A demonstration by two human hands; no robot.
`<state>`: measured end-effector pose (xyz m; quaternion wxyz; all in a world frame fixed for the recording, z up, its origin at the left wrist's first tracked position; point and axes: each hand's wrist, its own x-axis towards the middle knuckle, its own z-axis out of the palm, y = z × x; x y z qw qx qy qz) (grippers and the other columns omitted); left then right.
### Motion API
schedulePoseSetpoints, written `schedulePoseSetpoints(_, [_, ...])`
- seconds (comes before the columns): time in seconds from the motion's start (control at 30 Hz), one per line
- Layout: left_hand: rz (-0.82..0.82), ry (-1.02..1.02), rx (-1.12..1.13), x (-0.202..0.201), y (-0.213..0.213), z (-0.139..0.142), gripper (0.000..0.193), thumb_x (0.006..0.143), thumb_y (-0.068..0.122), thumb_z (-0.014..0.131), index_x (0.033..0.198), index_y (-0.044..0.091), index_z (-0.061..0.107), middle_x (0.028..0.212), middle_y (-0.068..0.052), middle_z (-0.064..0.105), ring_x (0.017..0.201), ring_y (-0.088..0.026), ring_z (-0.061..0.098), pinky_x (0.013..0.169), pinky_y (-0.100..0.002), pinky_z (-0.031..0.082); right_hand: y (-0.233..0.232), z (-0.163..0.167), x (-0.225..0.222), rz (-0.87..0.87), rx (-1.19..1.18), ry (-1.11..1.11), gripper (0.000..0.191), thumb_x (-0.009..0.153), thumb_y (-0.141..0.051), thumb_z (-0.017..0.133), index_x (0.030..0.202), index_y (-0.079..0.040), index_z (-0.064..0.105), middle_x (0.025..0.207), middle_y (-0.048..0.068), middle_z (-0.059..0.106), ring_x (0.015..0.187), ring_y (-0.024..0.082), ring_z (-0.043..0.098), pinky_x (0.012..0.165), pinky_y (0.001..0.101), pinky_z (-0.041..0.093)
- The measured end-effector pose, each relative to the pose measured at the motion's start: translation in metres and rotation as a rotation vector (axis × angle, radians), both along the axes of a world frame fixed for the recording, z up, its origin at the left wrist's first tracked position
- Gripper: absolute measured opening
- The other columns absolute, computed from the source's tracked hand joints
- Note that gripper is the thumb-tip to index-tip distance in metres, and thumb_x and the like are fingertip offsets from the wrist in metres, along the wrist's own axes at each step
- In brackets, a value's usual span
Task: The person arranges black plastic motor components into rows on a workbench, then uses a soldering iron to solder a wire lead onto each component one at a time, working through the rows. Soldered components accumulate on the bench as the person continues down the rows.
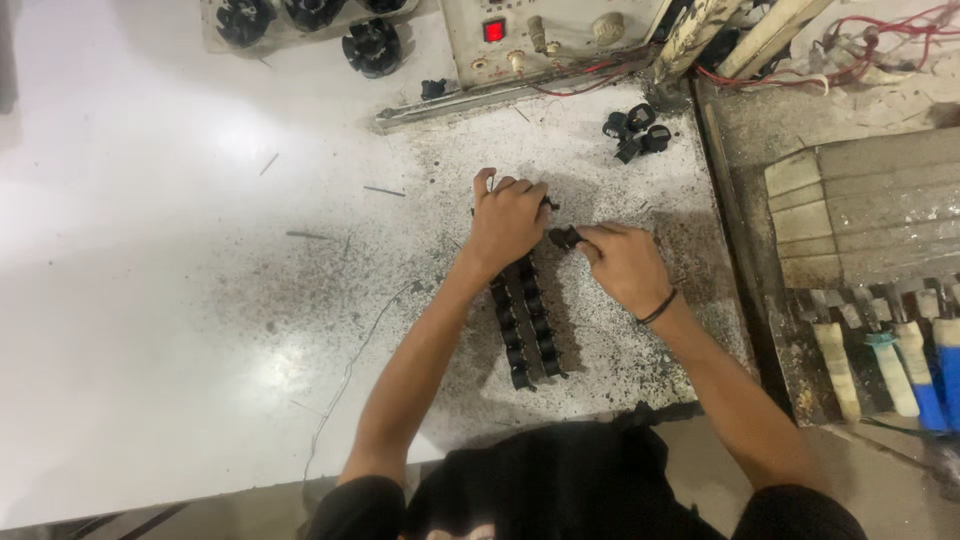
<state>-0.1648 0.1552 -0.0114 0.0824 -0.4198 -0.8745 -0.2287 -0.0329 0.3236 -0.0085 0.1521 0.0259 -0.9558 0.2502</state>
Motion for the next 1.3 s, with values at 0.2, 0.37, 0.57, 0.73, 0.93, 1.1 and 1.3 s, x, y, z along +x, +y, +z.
schedulePoseSetpoints(0.2, [-0.085, -0.099, -0.034, -0.008, -0.003, 0.004, 0.026, 0.088, 0.020, 0.069, 0.113, 0.013, 0.073, 0.094, -0.006, 0.071, 0.099, -0.027, 0.068, 0.108, -0.061, 0.030, -0.025, 0.000, -0.023, -0.066, 0.122, 0.011, 0.013, 0.086, -0.010, 0.076, 0.098, -0.005, 0.078, 0.081, 0.015, 0.076, 0.063, 0.030, 0.070, 0.055, 0.0395, 0.055])
schedulePoseSetpoints(0.37, [-0.121, -0.108, -0.076, -0.009, -0.006, 0.013, 0.028, 0.092, 0.021, 0.069, 0.119, 0.014, 0.070, 0.100, -0.006, 0.071, 0.106, -0.027, 0.068, 0.112, -0.062, 0.030, 0.033, 0.032, -0.055, -0.046, 0.579, 0.283, 0.039, 0.078, -0.002, 0.068, 0.117, -0.006, 0.074, 0.125, 0.018, 0.071, 0.103, 0.030, 0.073, 0.085, 0.0412, 0.060])
schedulePoseSetpoints(0.57, [-0.105, -0.014, -0.186, 0.001, -0.003, 0.015, 0.046, 0.068, 0.032, 0.080, 0.113, 0.021, 0.075, 0.100, -0.011, 0.070, 0.106, -0.030, 0.066, 0.113, -0.060, 0.028, 0.036, 0.031, -0.037, -0.078, 0.191, -0.150, 0.016, 0.088, -0.012, 0.078, 0.100, -0.001, 0.074, 0.106, 0.019, 0.073, 0.082, 0.032, 0.073, 0.072, 0.0405, 0.059])
schedulePoseSetpoints(0.73, [-0.134, -0.034, -0.142, -0.005, -0.006, 0.011, 0.048, 0.067, 0.033, 0.080, 0.113, 0.022, 0.076, 0.097, -0.009, 0.069, 0.106, -0.030, 0.065, 0.112, -0.062, 0.028, -0.002, 0.021, 0.003, -0.055, -0.186, -0.116, 0.022, 0.080, -0.018, 0.082, 0.094, -0.002, 0.076, 0.085, 0.017, 0.074, 0.066, 0.030, 0.071, 0.060, 0.0395, 0.056])
schedulePoseSetpoints(0.93, [-0.181, -0.098, -0.161, -0.012, -0.008, 0.012, 0.036, 0.082, 0.027, 0.075, 0.118, 0.024, 0.075, 0.097, -0.009, 0.068, 0.107, -0.030, 0.064, 0.114, -0.062, 0.026, -0.027, 0.012, -0.006, -0.035, -0.018, -0.019, 0.015, 0.090, -0.015, 0.077, 0.082, -0.002, 0.074, 0.078, 0.015, 0.074, 0.063, 0.031, 0.069, 0.057, 0.0398, 0.053])
schedulePoseSetpoints(1.1, [-0.195, -0.091, -0.196, -0.009, -0.009, 0.015, 0.034, 0.087, 0.029, 0.072, 0.121, 0.023, 0.073, 0.102, -0.009, 0.068, 0.114, -0.029, 0.063, 0.116, -0.063, 0.025, 0.016, 0.040, -0.062, -0.082, 0.388, 0.182, 0.011, 0.094, -0.011, 0.070, 0.103, -0.007, 0.076, 0.108, 0.012, 0.076, 0.097, 0.026, 0.070, 0.074, 0.0392, 0.056])
schedulePoseSetpoints(1.3, [-0.235, -0.145, -0.170, -0.005, -0.012, 0.018, 0.050, 0.080, 0.040, 0.075, 0.126, 0.020, 0.071, 0.111, -0.015, 0.064, 0.118, -0.036, 0.057, 0.110, -0.070, 0.019, 0.035, 0.050, -0.072, -0.076, 0.297, -0.071, 0.020, 0.086, -0.008, 0.076, 0.106, -0.008, 0.078, 0.108, 0.010, 0.075, 0.108, 0.030, 0.062, 0.095, 0.0527, 0.049])
